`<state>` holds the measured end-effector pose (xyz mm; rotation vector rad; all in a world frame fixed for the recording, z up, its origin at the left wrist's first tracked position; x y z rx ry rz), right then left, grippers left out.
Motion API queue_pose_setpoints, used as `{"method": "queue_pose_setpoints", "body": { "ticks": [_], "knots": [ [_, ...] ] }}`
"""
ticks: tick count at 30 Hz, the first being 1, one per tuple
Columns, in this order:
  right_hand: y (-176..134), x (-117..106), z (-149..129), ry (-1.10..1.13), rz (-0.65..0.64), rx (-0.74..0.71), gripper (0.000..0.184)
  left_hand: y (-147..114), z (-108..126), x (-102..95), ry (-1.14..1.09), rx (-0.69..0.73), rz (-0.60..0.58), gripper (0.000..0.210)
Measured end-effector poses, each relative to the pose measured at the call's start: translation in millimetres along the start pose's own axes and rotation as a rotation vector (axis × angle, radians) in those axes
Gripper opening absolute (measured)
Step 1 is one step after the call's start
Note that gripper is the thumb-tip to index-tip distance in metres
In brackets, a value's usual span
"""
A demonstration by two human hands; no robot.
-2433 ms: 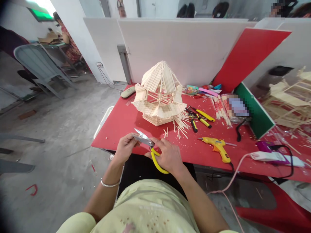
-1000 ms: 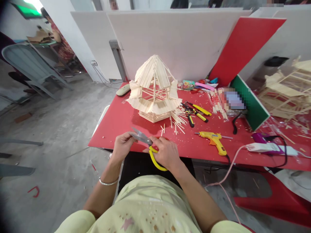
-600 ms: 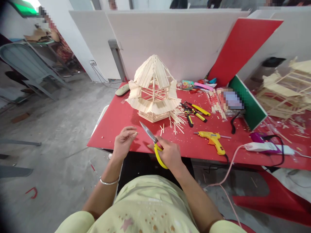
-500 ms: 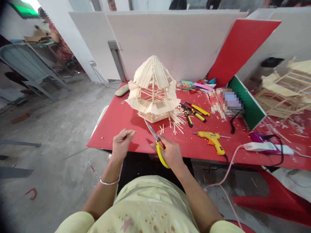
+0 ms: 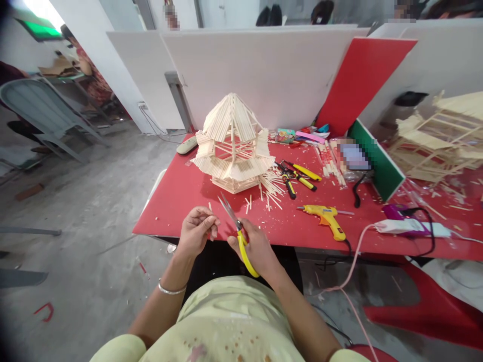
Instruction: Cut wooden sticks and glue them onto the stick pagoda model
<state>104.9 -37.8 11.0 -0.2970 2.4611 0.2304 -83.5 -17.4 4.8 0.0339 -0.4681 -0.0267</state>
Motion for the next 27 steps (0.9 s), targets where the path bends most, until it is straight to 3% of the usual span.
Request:
{"method": "queue_pose_setpoints", "body": {
  "ticks": [5, 14, 19, 27],
  "knots": [
    [-4, 5, -2, -0.066, 0.005, -0.022, 0.044, -3, 0, 5.8, -0.007, -0.040, -0.036, 0.036],
    [-7, 11, 1, -0.356, 0.078, -0.030, 0.056, -4, -5, 11.8, 0.114, -0.058, -0.017, 0.026],
    [-4, 14, -1, -0.415, 0.152, -0.072, 0.053, -5, -5, 15.1, 0.208, 0.036, 0.063, 0.023],
    [-4, 18, -5, -0.409, 0.164, -0.071, 0.051, -7, -12, 20.9, 0.112, -0.011, 0.154, 0.022]
  ]
}}
Point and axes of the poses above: each hand's wrist, its own y-axis towards the middle knuckle, its own x-axis out of the palm, z = x × y, the point moved 1 cm from there along y, towards the middle knuckle
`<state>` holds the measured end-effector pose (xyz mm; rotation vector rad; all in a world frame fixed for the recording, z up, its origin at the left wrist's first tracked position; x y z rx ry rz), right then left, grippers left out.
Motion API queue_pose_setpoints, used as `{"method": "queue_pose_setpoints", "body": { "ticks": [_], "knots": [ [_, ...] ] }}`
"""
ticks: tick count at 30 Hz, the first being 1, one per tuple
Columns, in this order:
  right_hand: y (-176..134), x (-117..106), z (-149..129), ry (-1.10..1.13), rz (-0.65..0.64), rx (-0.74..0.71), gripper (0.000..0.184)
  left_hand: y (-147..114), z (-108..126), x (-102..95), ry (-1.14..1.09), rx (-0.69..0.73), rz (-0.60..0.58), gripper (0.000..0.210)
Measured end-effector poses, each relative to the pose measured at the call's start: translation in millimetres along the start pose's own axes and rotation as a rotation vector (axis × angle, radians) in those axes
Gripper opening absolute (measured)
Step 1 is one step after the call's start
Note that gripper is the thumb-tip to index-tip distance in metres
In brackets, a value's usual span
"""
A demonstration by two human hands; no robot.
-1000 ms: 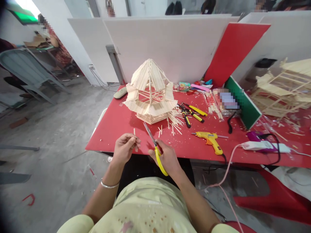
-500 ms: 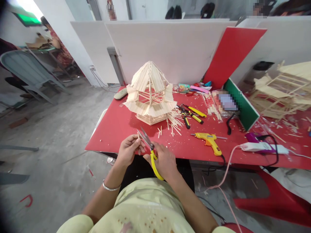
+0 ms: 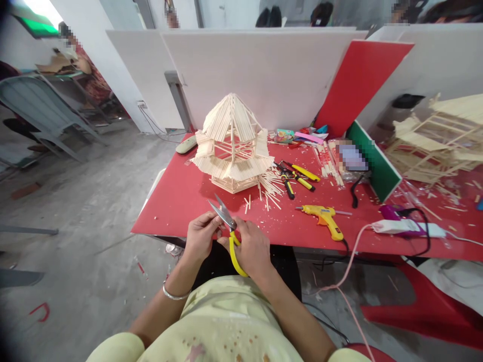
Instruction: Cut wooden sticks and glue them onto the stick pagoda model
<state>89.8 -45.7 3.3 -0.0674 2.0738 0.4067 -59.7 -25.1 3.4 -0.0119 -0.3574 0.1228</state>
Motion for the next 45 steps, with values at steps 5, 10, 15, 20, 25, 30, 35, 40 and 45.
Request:
{"method": "queue_pose_setpoints", "body": {
  "ticks": [5, 10, 15, 20, 25, 30, 35, 40, 45],
  "knots": [
    [-1, 0, -3, 0.012, -0.007, 0.052, 0.052, -1, 1, 6.0, -0.104, -0.056, 0.049, 0.024],
    [-1, 1, -5, 0.031, -0.018, 0.057, 0.054, 0, 0, 5.1, -0.165, -0.145, 0.056, 0.026],
    [-2, 1, -8, 0.053, -0.016, 0.049, 0.054, 0, -2, 3.5, -0.197, -0.181, 0.057, 0.026],
    [-2, 1, -10, 0.089, -0.030, 0.040, 0.050, -1, -1, 2.4, -0.193, -0.210, 0.030, 0.025],
    [-2, 2, -10, 0.091, -0.028, 0.034, 0.052, -1, 0, 1.3, -0.202, -0.223, 0.024, 0.026],
    [-2, 6, -11, 0.228, -0.038, 0.026, 0.036, -3, 1, -1.3, -0.203, -0.210, 0.048, 0.027],
    [-1, 9, -14, 0.361, -0.047, 0.018, 0.029, -3, 1, -4.3, -0.215, -0.207, 0.052, 0.027],
    [1, 4, -13, 0.241, -0.047, -0.017, 0.043, -1, -1, -0.2, -0.197, -0.050, 0.093, 0.031],
    [1, 2, -8, 0.176, -0.029, 0.021, 0.044, -4, -5, 10.2, -0.087, 0.107, 0.135, 0.027]
  ]
}}
Point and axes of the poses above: each hand's wrist, its own y-axis towards the middle knuckle, its own x-axis out of the palm, z = x × y, the point moved 1 cm from there along y, towards the middle knuckle
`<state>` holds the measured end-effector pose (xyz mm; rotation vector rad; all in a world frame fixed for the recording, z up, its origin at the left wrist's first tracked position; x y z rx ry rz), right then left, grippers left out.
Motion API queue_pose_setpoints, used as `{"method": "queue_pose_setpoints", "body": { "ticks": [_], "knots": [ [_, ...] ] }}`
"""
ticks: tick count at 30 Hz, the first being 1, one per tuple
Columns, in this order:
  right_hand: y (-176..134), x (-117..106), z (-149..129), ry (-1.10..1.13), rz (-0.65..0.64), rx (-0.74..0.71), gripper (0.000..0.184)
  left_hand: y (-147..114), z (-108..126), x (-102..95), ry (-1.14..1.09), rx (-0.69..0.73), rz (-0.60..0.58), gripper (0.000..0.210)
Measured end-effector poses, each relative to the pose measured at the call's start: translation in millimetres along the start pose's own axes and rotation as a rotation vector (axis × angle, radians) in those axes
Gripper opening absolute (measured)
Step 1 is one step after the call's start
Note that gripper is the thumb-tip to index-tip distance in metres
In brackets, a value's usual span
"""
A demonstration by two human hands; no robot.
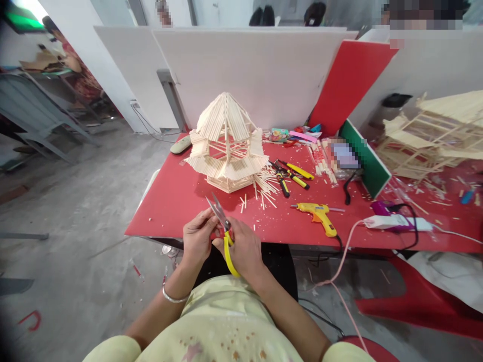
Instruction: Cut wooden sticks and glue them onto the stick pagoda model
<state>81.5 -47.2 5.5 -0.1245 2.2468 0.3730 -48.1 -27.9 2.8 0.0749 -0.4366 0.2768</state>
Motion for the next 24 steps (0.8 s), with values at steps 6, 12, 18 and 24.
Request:
{"method": "queue_pose_setpoints", "body": {
  "ticks": [6, 12, 18, 24],
  "knots": [
    [-5, -3, 6, -0.091, 0.108, 0.035, 0.054, -7, -4, 14.0, 0.153, 0.105, -0.013, 0.021],
    [-8, -15, 9, -0.087, 0.125, 0.072, 0.054, -12, 1, 29.0, 0.221, 0.154, -0.072, 0.023],
    [-11, -30, 19, -0.037, 0.123, 0.132, 0.044, -8, -4, 44.3, 0.345, 0.176, -0.113, 0.025],
    [-15, -48, 41, -0.030, 0.108, 0.168, 0.051, -3, -24, 67.0, 0.267, 0.069, -0.176, 0.022]
  ]
}}
Point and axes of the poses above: each hand's wrist, its own y-axis towards the middle knuckle, its own x-axis out of the palm, z = x × y, the point moved 1 cm from there along y, towards the middle knuckle
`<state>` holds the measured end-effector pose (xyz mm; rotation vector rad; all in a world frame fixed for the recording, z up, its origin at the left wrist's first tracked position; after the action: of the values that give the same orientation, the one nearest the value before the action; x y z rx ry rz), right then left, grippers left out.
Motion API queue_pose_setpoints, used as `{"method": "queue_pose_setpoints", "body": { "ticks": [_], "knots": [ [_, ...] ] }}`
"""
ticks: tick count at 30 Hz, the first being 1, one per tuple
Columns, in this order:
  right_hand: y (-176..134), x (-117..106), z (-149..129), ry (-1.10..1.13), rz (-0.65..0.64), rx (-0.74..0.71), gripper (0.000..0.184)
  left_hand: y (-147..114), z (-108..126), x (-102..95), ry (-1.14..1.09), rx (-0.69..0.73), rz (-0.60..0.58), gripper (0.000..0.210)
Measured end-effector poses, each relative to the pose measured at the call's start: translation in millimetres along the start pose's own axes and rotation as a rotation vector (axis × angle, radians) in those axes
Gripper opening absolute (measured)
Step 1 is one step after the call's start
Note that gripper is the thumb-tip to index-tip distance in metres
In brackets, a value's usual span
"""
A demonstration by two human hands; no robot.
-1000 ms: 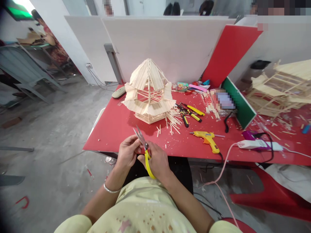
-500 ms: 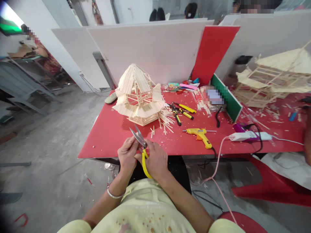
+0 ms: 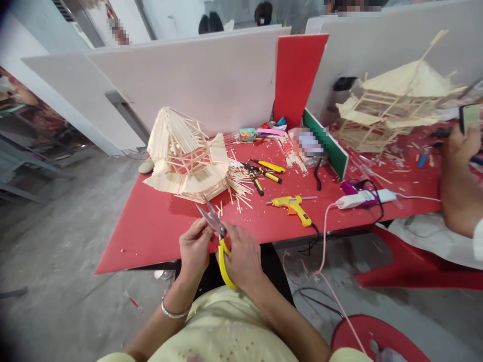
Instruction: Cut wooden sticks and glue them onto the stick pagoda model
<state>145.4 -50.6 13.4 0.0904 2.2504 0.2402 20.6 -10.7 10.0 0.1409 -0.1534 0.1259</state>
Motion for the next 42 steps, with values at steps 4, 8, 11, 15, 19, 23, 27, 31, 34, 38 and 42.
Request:
{"method": "queue_pose_setpoints", "body": {
  "ticks": [4, 8, 11, 15, 19, 23, 27, 31, 34, 38, 42],
  "knots": [
    [8, -2, 12, -0.019, 0.001, 0.020, 0.052, 7, -1, 11.6, 0.040, 0.066, 0.081, 0.028],
    [16, 2, 18, 0.005, 0.005, 0.009, 0.054, 12, -1, 17.9, 0.082, 0.096, 0.079, 0.023],
    [19, 3, 18, 0.002, 0.017, -0.003, 0.054, 12, -4, 19.7, 0.074, 0.091, 0.073, 0.023],
    [20, 4, 18, -0.007, 0.010, -0.001, 0.054, 10, -8, 20.6, 0.081, 0.082, 0.085, 0.024],
    [16, 2, 20, 0.019, -0.006, 0.002, 0.054, 5, -8, 22.7, 0.079, 0.112, 0.070, 0.021],
    [9, 0, 21, 0.079, -0.020, 0.038, 0.051, -2, -2, 27.9, 0.102, 0.118, 0.054, 0.022],
    [3, -2, 22, 0.149, 0.003, 0.051, 0.044, -11, 3, 33.9, 0.115, 0.129, 0.049, 0.024],
    [-3, -7, 23, 0.131, 0.022, 0.021, 0.046, -18, 6, 35.3, 0.122, 0.157, 0.046, 0.023],
    [-6, -10, 24, 0.073, 0.046, 0.011, 0.046, -21, 7, 34.7, 0.090, 0.192, 0.057, 0.020],
    [-7, -11, 24, 0.081, 0.073, -0.004, 0.034, -24, 7, 36.4, 0.050, 0.173, 0.055, 0.025],
    [-6, -14, 24, 0.062, 0.093, -0.019, 0.032, -22, 8, 38.5, 0.023, 0.149, 0.081, 0.029]
  ]
}}
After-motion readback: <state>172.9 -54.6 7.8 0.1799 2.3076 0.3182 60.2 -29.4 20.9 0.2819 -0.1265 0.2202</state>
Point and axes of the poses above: each hand's wrist, its own y-axis towards the middle knuckle, its own x-axis out of the palm, z = x × y, the point moved 1 cm from there along y, towards the middle knuckle
